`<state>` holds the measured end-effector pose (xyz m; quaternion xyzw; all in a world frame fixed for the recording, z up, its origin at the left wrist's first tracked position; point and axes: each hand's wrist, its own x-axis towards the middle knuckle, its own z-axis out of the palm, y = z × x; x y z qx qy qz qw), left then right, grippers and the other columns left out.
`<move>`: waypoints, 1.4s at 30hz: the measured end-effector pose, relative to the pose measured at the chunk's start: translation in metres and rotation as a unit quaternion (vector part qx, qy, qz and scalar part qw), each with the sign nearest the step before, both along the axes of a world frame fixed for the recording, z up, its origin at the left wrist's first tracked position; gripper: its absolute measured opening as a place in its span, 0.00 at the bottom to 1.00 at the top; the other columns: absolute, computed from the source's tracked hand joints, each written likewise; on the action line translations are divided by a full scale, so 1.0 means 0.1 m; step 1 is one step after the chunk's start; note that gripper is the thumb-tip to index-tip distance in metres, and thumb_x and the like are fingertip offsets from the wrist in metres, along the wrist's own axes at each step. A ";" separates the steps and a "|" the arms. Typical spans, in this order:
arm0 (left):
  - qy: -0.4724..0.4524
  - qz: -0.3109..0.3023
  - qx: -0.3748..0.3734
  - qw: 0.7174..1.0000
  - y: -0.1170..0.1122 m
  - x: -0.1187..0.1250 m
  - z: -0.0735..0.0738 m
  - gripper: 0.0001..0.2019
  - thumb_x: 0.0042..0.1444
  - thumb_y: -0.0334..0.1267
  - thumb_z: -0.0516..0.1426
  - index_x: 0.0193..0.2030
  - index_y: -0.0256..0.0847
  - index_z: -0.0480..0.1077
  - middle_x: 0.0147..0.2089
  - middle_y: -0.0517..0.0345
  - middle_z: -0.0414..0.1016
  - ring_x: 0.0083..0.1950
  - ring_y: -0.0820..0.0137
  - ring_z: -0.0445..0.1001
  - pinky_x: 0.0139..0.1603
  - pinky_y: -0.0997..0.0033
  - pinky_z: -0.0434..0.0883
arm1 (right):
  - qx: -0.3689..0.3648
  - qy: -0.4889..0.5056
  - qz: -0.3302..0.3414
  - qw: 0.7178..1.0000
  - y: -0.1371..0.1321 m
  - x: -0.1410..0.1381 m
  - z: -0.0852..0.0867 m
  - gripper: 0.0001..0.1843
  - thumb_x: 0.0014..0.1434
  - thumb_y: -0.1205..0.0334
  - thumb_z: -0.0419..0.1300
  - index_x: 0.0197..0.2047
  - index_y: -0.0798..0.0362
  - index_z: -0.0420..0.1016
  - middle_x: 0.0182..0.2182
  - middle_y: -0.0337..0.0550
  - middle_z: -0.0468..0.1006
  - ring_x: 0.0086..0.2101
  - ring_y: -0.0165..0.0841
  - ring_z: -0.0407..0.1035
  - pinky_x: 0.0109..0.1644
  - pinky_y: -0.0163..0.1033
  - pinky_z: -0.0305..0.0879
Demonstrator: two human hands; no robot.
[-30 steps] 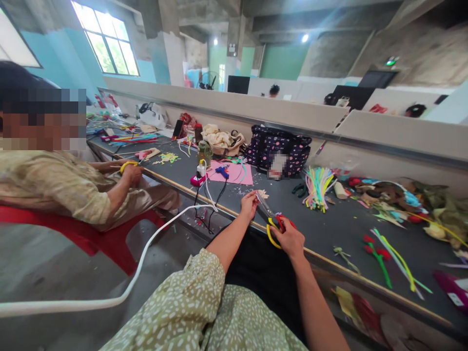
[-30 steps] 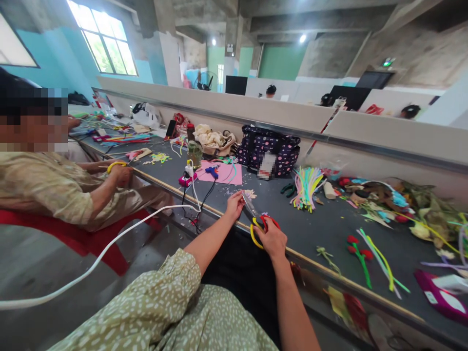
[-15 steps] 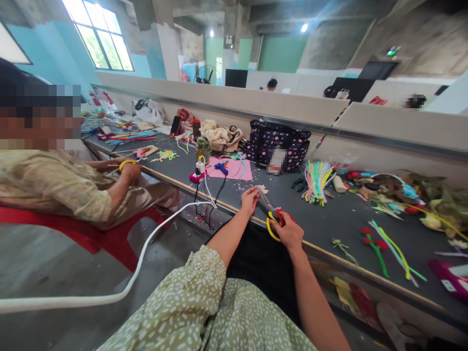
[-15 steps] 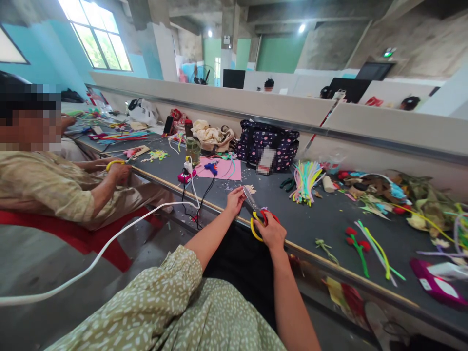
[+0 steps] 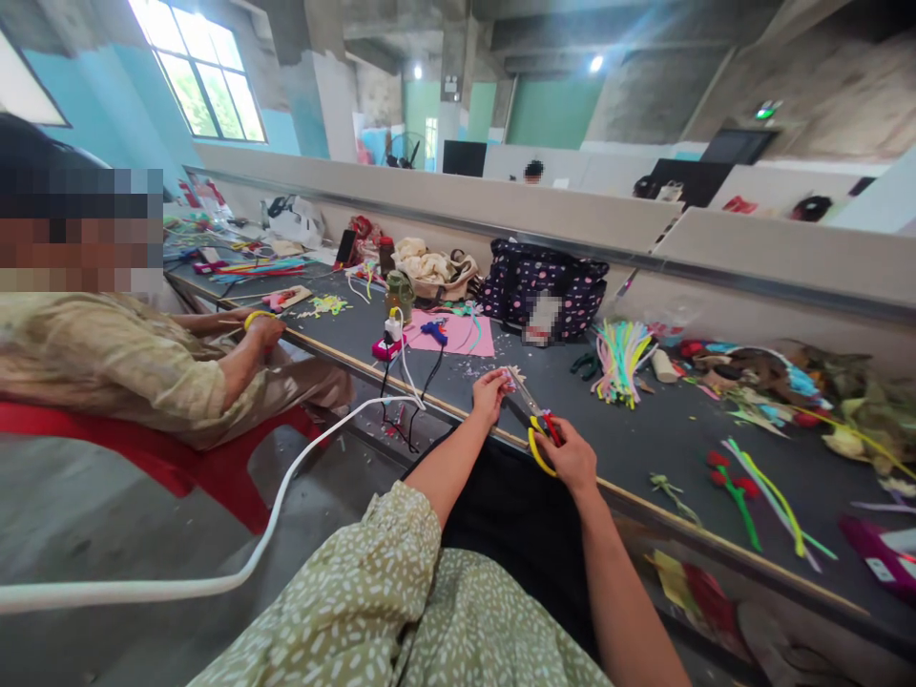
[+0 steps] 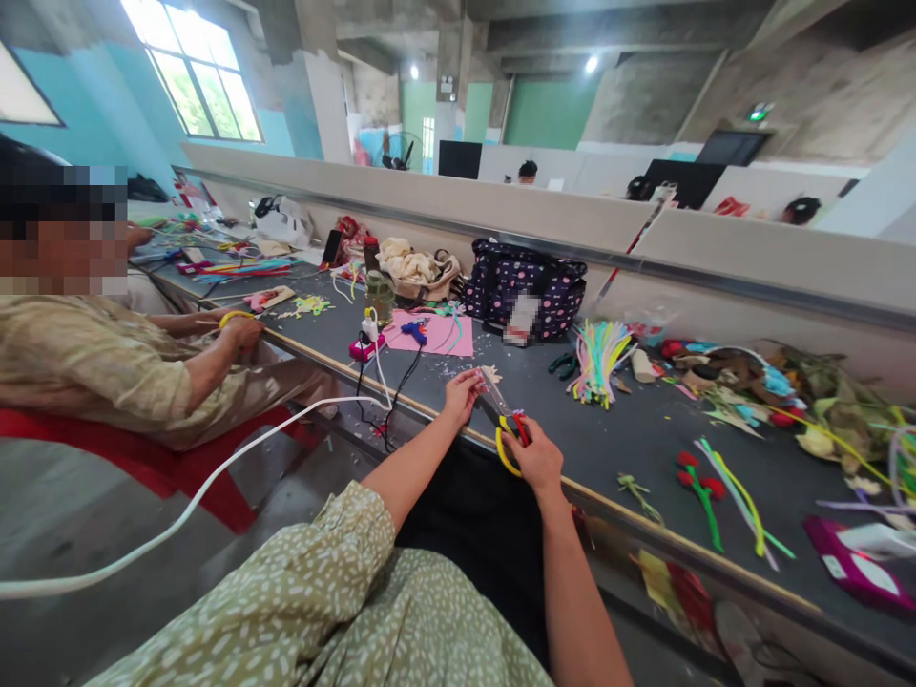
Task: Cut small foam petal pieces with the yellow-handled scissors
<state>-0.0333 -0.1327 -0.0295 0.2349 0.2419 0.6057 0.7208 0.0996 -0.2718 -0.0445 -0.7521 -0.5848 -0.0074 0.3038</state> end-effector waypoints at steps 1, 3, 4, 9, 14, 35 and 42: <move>-0.003 -0.001 -0.007 1.000 0.00 0.00 0.01 0.12 0.37 0.31 0.65 0.32 0.32 0.72 0.26 0.57 0.73 0.24 0.78 0.70 0.34 0.71 0.70 | 0.001 -0.004 0.002 1.000 0.00 0.02 0.00 0.31 0.50 0.35 0.53 0.51 0.44 0.70 0.34 0.39 0.79 0.32 0.37 0.72 0.32 0.38 0.61; -0.007 -0.002 -0.013 1.000 0.00 -0.01 0.02 0.12 0.37 0.30 0.65 0.32 0.32 0.72 0.26 0.57 0.74 0.23 0.79 0.69 0.34 0.71 0.70 | -0.001 -0.018 -0.003 1.000 0.00 0.07 -0.02 0.31 0.50 0.34 0.53 0.51 0.44 0.70 0.33 0.39 0.79 0.31 0.37 0.72 0.33 0.38 0.61; -0.007 -0.003 -0.013 1.000 0.00 -0.01 0.02 0.12 0.37 0.30 0.65 0.32 0.32 0.72 0.26 0.57 0.74 0.22 0.79 0.68 0.34 0.71 0.70 | -0.004 -0.024 -0.006 1.000 -0.01 0.09 -0.02 0.32 0.50 0.34 0.53 0.51 0.45 0.70 0.33 0.40 0.79 0.31 0.37 0.72 0.33 0.38 0.61; -0.004 -0.003 0.000 1.000 0.00 0.00 0.00 0.12 0.38 0.32 0.65 0.32 0.33 0.73 0.28 0.57 0.74 0.23 0.81 0.68 0.34 0.74 0.69 | -0.004 -0.041 0.004 0.999 -0.01 0.09 -0.06 0.32 0.50 0.34 0.53 0.52 0.44 0.69 0.36 0.39 0.79 0.33 0.37 0.72 0.34 0.38 0.61; 0.000 -0.011 0.009 1.000 0.00 0.00 0.00 0.12 0.39 0.32 0.65 0.33 0.33 0.73 0.28 0.56 0.75 0.23 0.81 0.67 0.36 0.71 0.69 | -0.003 -0.032 -0.001 0.999 -0.01 0.06 -0.07 0.32 0.51 0.34 0.52 0.52 0.44 0.69 0.33 0.38 0.79 0.32 0.36 0.72 0.34 0.37 0.62; -0.003 -0.006 -0.007 1.000 -0.02 -0.01 0.04 0.08 0.38 0.27 0.63 0.30 0.33 0.75 0.25 0.57 0.74 0.21 0.81 0.65 0.29 0.76 0.64 | -0.014 -0.052 0.011 0.998 0.01 0.08 -0.09 0.31 0.53 0.36 0.52 0.54 0.43 0.68 0.40 0.39 0.78 0.36 0.35 0.71 0.38 0.37 0.62; -0.016 -0.008 -0.010 1.000 0.01 0.01 0.00 0.09 0.37 0.27 0.64 0.29 0.33 0.74 0.25 0.57 0.74 0.21 0.81 0.66 0.30 0.76 0.65 | -0.011 -0.047 0.021 0.999 0.01 0.08 -0.09 0.31 0.53 0.37 0.52 0.55 0.44 0.68 0.40 0.38 0.78 0.37 0.35 0.71 0.39 0.37 0.63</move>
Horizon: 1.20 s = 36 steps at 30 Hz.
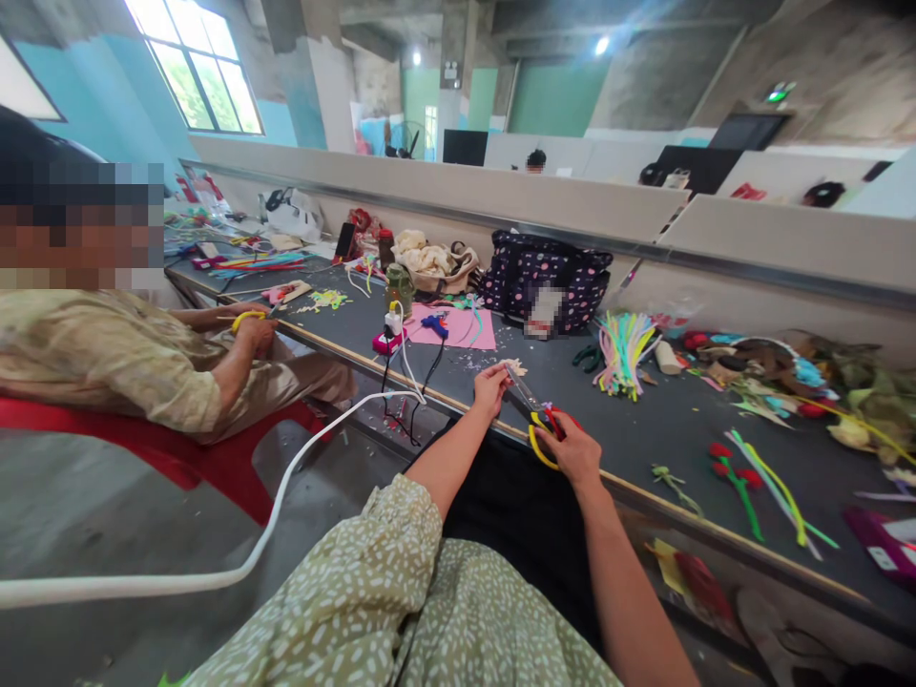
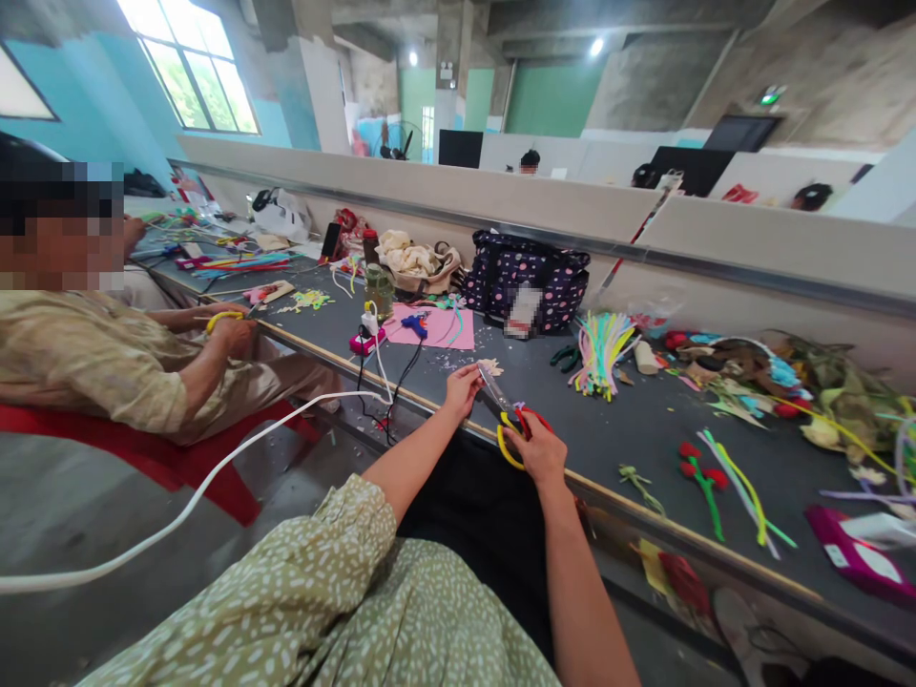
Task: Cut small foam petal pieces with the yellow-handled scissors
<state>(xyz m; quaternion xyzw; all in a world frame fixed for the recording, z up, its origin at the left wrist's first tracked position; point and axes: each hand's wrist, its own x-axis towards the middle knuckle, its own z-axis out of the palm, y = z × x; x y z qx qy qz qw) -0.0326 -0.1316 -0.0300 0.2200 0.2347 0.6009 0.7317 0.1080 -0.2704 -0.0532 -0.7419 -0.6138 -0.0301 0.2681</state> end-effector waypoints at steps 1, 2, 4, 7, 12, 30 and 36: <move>0.001 0.000 0.001 1.000 0.01 0.00 -0.01 0.09 0.37 0.27 0.64 0.29 0.33 0.74 0.25 0.57 0.74 0.21 0.80 0.66 0.30 0.75 0.65 | -0.002 0.000 -0.002 1.000 0.00 0.00 0.00 0.31 0.53 0.37 0.52 0.55 0.44 0.67 0.40 0.38 0.78 0.37 0.35 0.71 0.39 0.37 0.63; 0.001 -0.001 0.002 1.000 0.01 0.01 -0.02 0.09 0.37 0.28 0.64 0.30 0.33 0.74 0.25 0.57 0.74 0.21 0.80 0.66 0.30 0.76 0.65 | -0.003 0.000 -0.005 1.000 0.00 0.00 0.00 0.31 0.53 0.37 0.52 0.55 0.44 0.67 0.41 0.38 0.78 0.37 0.36 0.71 0.39 0.37 0.63; -0.001 -0.001 0.006 1.000 0.02 0.01 -0.04 0.09 0.37 0.28 0.64 0.30 0.33 0.74 0.25 0.58 0.73 0.21 0.80 0.66 0.29 0.76 0.65 | -0.002 -0.002 -0.005 1.000 0.00 0.00 -0.01 0.31 0.54 0.37 0.52 0.55 0.44 0.68 0.42 0.39 0.78 0.38 0.36 0.71 0.39 0.38 0.63; -0.001 -0.002 0.009 1.000 0.02 0.00 -0.04 0.10 0.37 0.28 0.64 0.30 0.32 0.74 0.25 0.58 0.73 0.21 0.81 0.66 0.30 0.75 0.66 | -0.006 0.001 0.000 1.000 0.01 0.01 -0.01 0.32 0.54 0.36 0.51 0.55 0.45 0.68 0.43 0.40 0.78 0.39 0.37 0.71 0.40 0.38 0.63; 0.014 0.003 -0.005 1.000 0.01 0.00 -0.02 0.10 0.38 0.29 0.65 0.31 0.33 0.74 0.23 0.59 0.72 0.21 0.80 0.66 0.34 0.72 0.68 | -0.006 0.030 0.009 0.999 0.01 0.00 0.03 0.29 0.54 0.38 0.52 0.54 0.44 0.68 0.45 0.38 0.77 0.41 0.36 0.71 0.42 0.38 0.63; -0.019 -0.006 0.005 1.000 0.01 -0.02 -0.03 0.10 0.38 0.29 0.66 0.31 0.34 0.72 0.26 0.59 0.73 0.24 0.78 0.70 0.36 0.70 0.70 | -0.071 0.004 -0.016 0.997 -0.02 0.00 0.11 0.28 0.52 0.37 0.52 0.51 0.43 0.66 0.35 0.38 0.78 0.35 0.37 0.72 0.34 0.37 0.61; 0.016 -0.002 0.007 1.000 0.00 -0.01 -0.02 0.11 0.37 0.32 0.66 0.31 0.34 0.72 0.26 0.57 0.74 0.24 0.78 0.69 0.35 0.72 0.70 | -0.057 -0.008 -0.024 0.998 -0.02 -0.01 0.10 0.28 0.52 0.38 0.52 0.51 0.44 0.67 0.34 0.39 0.78 0.32 0.36 0.71 0.32 0.36 0.59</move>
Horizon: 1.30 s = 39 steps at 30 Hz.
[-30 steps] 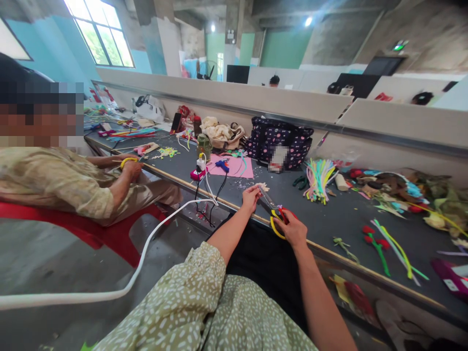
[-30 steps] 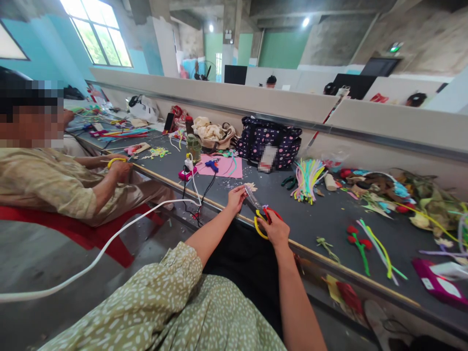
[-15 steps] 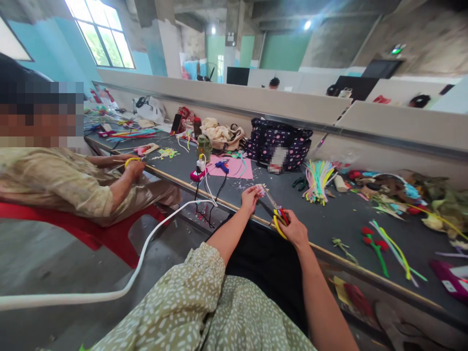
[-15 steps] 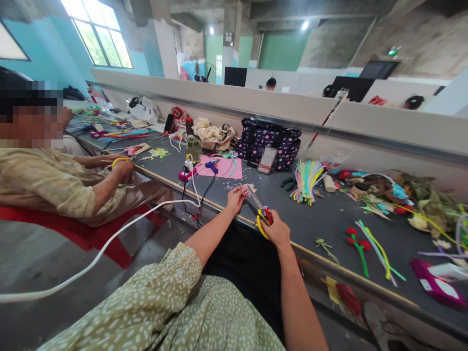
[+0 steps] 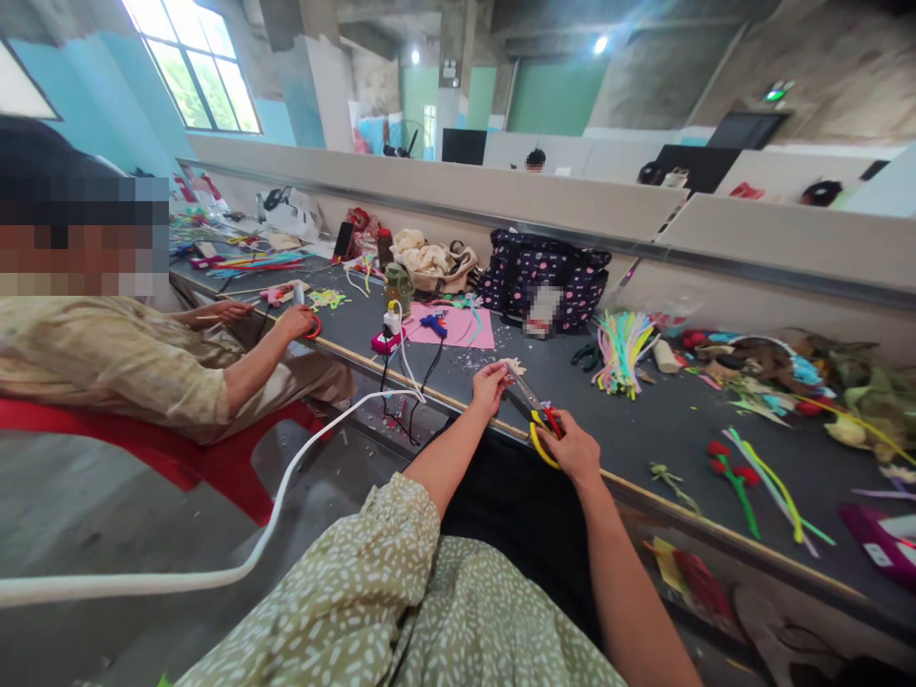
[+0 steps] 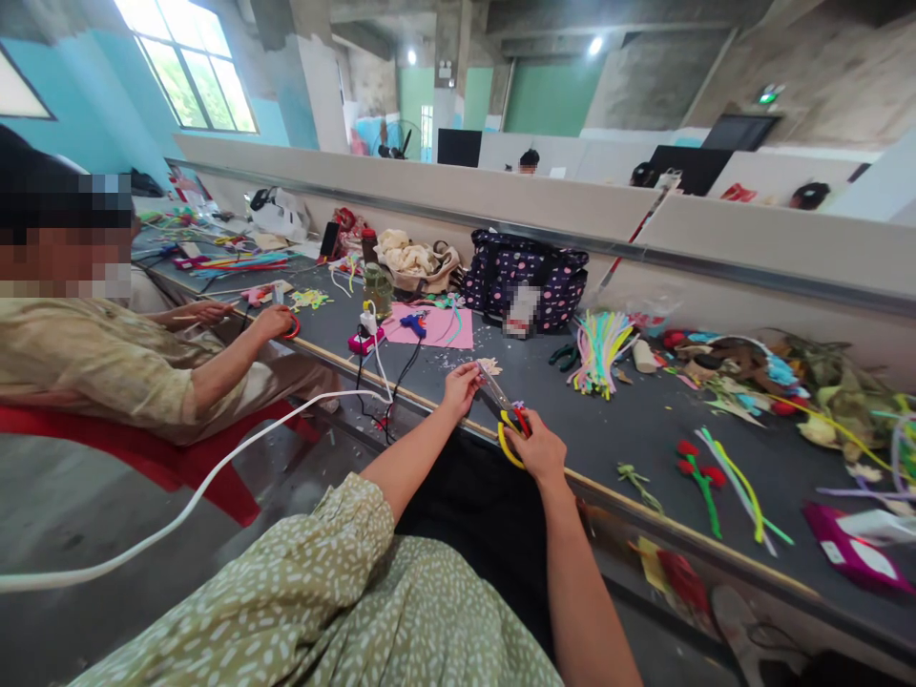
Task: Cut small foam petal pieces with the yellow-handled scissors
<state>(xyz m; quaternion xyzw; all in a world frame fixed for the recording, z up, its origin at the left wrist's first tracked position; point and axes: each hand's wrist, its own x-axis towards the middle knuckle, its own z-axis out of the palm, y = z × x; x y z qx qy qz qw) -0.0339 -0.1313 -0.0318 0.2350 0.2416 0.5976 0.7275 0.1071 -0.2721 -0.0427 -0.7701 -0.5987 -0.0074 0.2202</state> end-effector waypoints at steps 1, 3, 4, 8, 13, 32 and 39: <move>0.002 -0.001 0.003 1.000 0.00 0.00 0.00 0.12 0.37 0.32 0.66 0.30 0.34 0.72 0.26 0.57 0.74 0.24 0.78 0.69 0.35 0.72 0.70 | 0.000 -0.002 -0.002 1.000 0.00 -0.01 0.01 0.28 0.53 0.38 0.52 0.51 0.44 0.67 0.34 0.39 0.78 0.32 0.36 0.71 0.32 0.36 0.59; 0.002 -0.004 0.010 1.000 0.00 0.01 -0.01 0.12 0.36 0.33 0.67 0.30 0.34 0.72 0.27 0.57 0.74 0.24 0.78 0.69 0.34 0.73 0.70 | -0.004 -0.004 -0.005 1.000 -0.01 -0.03 0.03 0.28 0.53 0.37 0.52 0.51 0.44 0.67 0.34 0.39 0.78 0.32 0.36 0.72 0.32 0.37 0.59; 0.000 -0.007 0.014 1.000 0.01 0.01 -0.02 0.12 0.36 0.33 0.67 0.30 0.34 0.72 0.27 0.57 0.74 0.24 0.79 0.69 0.33 0.73 0.70 | -0.007 -0.004 -0.006 1.000 -0.02 -0.03 0.03 0.28 0.53 0.37 0.51 0.51 0.44 0.67 0.34 0.39 0.78 0.33 0.37 0.72 0.33 0.37 0.59; -0.017 -0.014 0.025 0.999 0.02 0.01 -0.03 0.13 0.36 0.34 0.67 0.30 0.33 0.72 0.26 0.58 0.73 0.24 0.79 0.69 0.32 0.74 0.70 | -0.021 -0.009 -0.010 1.000 -0.03 -0.06 0.06 0.28 0.54 0.37 0.50 0.52 0.43 0.67 0.35 0.39 0.78 0.33 0.37 0.72 0.34 0.37 0.59; -0.020 -0.006 0.013 1.000 0.02 0.00 -0.03 0.13 0.36 0.34 0.67 0.31 0.33 0.72 0.25 0.59 0.73 0.23 0.80 0.68 0.32 0.75 0.69 | -0.015 -0.015 -0.009 1.000 -0.03 -0.07 0.05 0.28 0.54 0.38 0.51 0.53 0.44 0.67 0.33 0.40 0.78 0.32 0.37 0.72 0.33 0.37 0.59; -0.031 -0.012 -0.011 0.999 0.02 -0.04 0.01 0.12 0.37 0.31 0.67 0.30 0.34 0.72 0.22 0.62 0.70 0.22 0.81 0.66 0.33 0.75 0.68 | 0.009 0.019 0.005 1.000 -0.02 -0.04 0.01 0.26 0.53 0.39 0.53 0.51 0.43 0.67 0.37 0.38 0.78 0.35 0.37 0.72 0.35 0.38 0.62; -0.024 -0.015 -0.011 1.000 0.00 -0.04 0.02 0.10 0.39 0.30 0.66 0.30 0.34 0.72 0.24 0.61 0.71 0.21 0.82 0.66 0.33 0.74 0.68 | 0.003 0.014 -0.003 1.000 -0.03 -0.05 0.03 0.27 0.52 0.39 0.53 0.51 0.43 0.68 0.37 0.37 0.79 0.35 0.37 0.72 0.34 0.37 0.62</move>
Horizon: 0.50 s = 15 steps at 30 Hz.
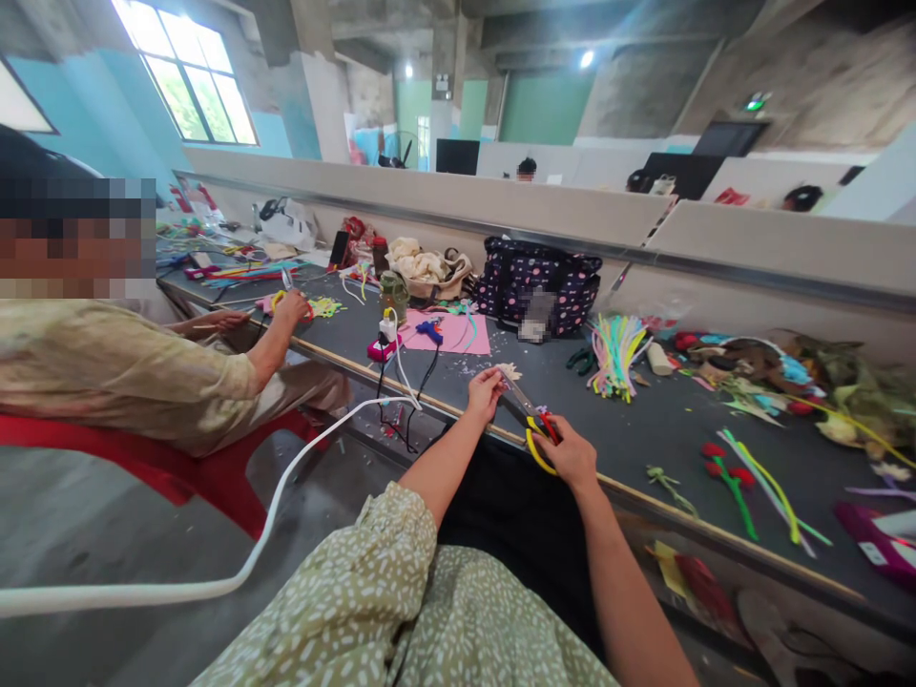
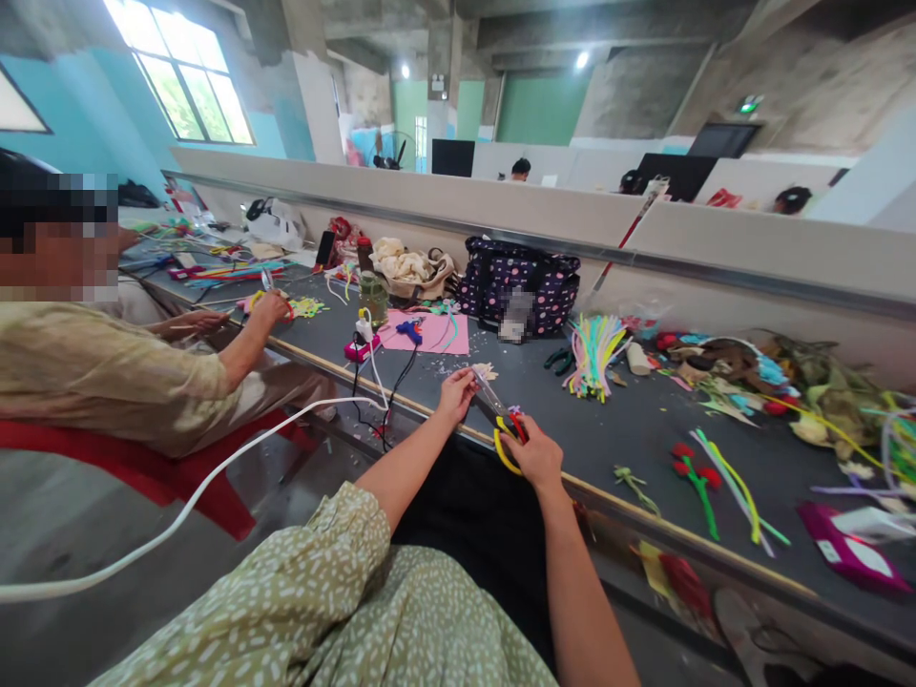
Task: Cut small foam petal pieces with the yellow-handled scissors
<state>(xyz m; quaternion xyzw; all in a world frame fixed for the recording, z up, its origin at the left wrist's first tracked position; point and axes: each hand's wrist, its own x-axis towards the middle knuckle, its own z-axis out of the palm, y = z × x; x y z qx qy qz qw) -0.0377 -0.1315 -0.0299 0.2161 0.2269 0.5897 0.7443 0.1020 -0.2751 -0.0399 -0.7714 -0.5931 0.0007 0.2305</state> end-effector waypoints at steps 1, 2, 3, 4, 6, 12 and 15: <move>0.000 0.000 0.000 1.000 0.00 0.00 0.00 0.10 0.39 0.30 0.66 0.30 0.34 0.72 0.24 0.61 0.71 0.21 0.81 0.65 0.34 0.74 0.68 | 0.003 0.001 0.003 1.000 0.00 0.00 0.00 0.27 0.52 0.39 0.53 0.51 0.43 0.68 0.37 0.37 0.79 0.34 0.37 0.72 0.34 0.37 0.62; 0.001 -0.001 0.001 1.000 0.00 0.00 0.00 0.10 0.39 0.30 0.66 0.30 0.34 0.72 0.23 0.61 0.71 0.21 0.81 0.65 0.34 0.74 0.68 | 0.006 0.001 0.004 1.000 0.00 0.00 0.00 0.27 0.52 0.39 0.53 0.51 0.43 0.68 0.36 0.37 0.79 0.34 0.36 0.72 0.34 0.37 0.62; 0.003 -0.002 0.002 1.000 0.00 0.00 0.00 0.10 0.39 0.30 0.66 0.30 0.34 0.72 0.23 0.61 0.71 0.21 0.82 0.65 0.34 0.74 0.68 | 0.009 0.001 0.005 1.000 0.00 0.01 -0.01 0.27 0.52 0.39 0.53 0.51 0.43 0.68 0.36 0.37 0.79 0.33 0.36 0.72 0.33 0.37 0.61; 0.004 -0.004 0.003 1.000 0.00 0.00 0.00 0.10 0.39 0.31 0.66 0.30 0.34 0.72 0.23 0.61 0.71 0.21 0.82 0.65 0.34 0.74 0.68 | 0.011 0.001 0.004 1.000 0.01 0.01 -0.01 0.27 0.52 0.39 0.53 0.51 0.43 0.68 0.36 0.37 0.79 0.33 0.36 0.72 0.33 0.37 0.61; 0.004 -0.007 0.007 1.000 0.00 0.00 0.00 0.10 0.39 0.31 0.66 0.30 0.34 0.72 0.24 0.61 0.72 0.21 0.82 0.65 0.34 0.74 0.68 | 0.012 -0.002 0.004 1.000 0.01 0.02 -0.02 0.27 0.52 0.39 0.53 0.51 0.43 0.69 0.36 0.38 0.79 0.32 0.36 0.72 0.33 0.37 0.61; 0.008 -0.003 0.010 1.000 0.00 0.00 0.00 0.11 0.38 0.31 0.66 0.30 0.35 0.72 0.24 0.61 0.71 0.21 0.82 0.65 0.32 0.75 0.68 | 0.006 -0.004 0.005 1.000 0.02 0.02 -0.03 0.27 0.53 0.38 0.53 0.51 0.43 0.68 0.36 0.38 0.79 0.34 0.37 0.72 0.34 0.37 0.61; 0.007 -0.003 0.009 1.000 0.01 0.00 -0.02 0.10 0.38 0.32 0.66 0.30 0.35 0.72 0.24 0.60 0.72 0.22 0.81 0.65 0.33 0.74 0.67 | 0.013 -0.001 0.007 1.000 0.01 0.02 -0.03 0.27 0.53 0.38 0.53 0.51 0.43 0.68 0.37 0.38 0.79 0.35 0.37 0.72 0.34 0.38 0.62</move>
